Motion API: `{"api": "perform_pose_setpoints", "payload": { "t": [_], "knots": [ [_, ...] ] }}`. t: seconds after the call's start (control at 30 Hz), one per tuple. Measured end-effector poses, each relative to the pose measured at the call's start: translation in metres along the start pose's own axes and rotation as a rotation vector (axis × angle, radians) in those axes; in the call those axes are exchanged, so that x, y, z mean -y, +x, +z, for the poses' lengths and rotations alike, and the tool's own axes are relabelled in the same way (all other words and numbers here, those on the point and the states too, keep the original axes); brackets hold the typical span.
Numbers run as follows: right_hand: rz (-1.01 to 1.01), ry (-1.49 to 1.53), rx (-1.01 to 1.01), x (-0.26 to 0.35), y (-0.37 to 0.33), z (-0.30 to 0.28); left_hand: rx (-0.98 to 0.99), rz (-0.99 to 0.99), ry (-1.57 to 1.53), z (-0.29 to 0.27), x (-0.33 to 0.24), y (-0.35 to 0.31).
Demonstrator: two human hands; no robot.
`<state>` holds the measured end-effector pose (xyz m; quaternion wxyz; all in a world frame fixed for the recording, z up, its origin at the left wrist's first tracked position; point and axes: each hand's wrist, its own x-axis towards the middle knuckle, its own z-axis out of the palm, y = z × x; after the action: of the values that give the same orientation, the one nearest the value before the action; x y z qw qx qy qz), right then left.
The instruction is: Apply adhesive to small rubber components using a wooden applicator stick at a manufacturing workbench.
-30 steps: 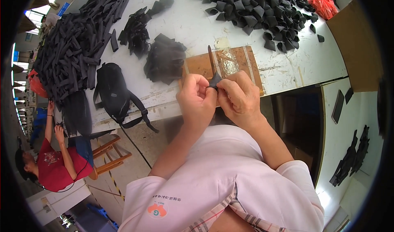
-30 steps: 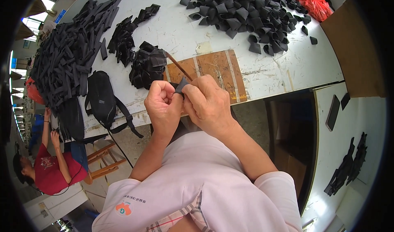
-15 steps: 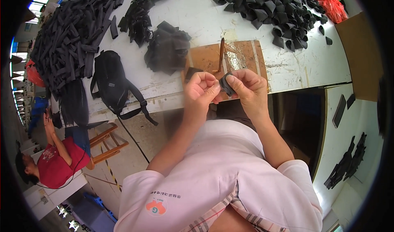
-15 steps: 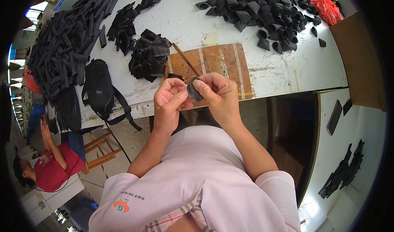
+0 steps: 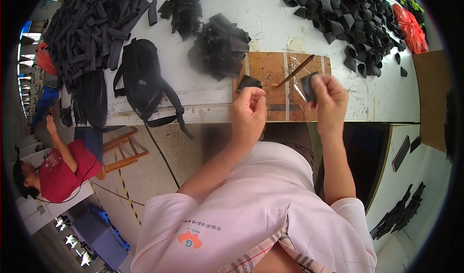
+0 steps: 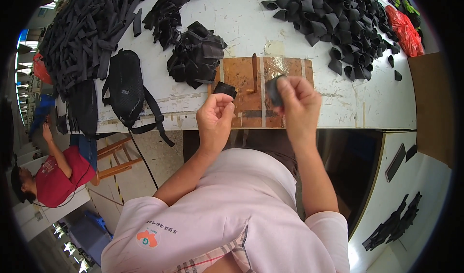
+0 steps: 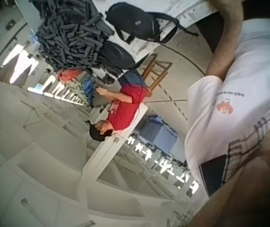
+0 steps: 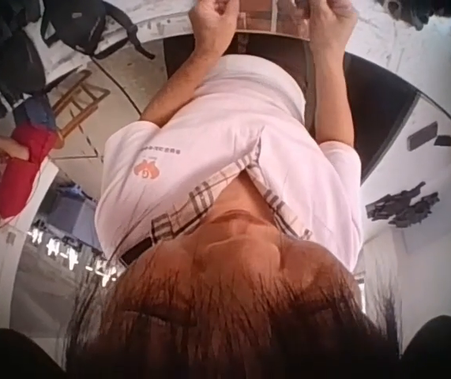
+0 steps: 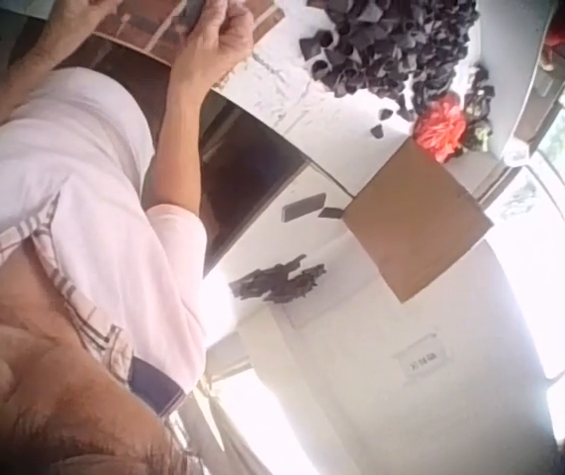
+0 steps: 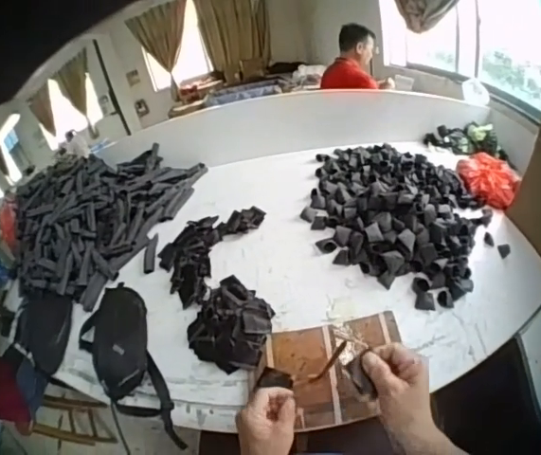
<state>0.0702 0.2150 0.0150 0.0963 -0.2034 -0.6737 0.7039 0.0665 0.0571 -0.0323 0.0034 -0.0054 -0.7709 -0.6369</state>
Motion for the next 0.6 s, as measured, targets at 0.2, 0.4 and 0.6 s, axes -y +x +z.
{"api": "perform_pose_setpoints", "payload": {
  "t": [0.2,0.4,0.6],
  "knots": [
    [-0.256,-0.247,-0.270,0.016,0.059,-0.040,-0.108,0.109,0.764,-0.013,0.039,0.029],
    [-0.313,-0.523,0.188,-0.019,-0.020,0.010,0.312,-0.022,0.281,-0.025,0.015,0.035],
    [0.313,0.251,0.409,-0.021,-0.016,0.017,0.367,-0.276,-0.452,-0.023,-0.033,0.017]
  ]
}}
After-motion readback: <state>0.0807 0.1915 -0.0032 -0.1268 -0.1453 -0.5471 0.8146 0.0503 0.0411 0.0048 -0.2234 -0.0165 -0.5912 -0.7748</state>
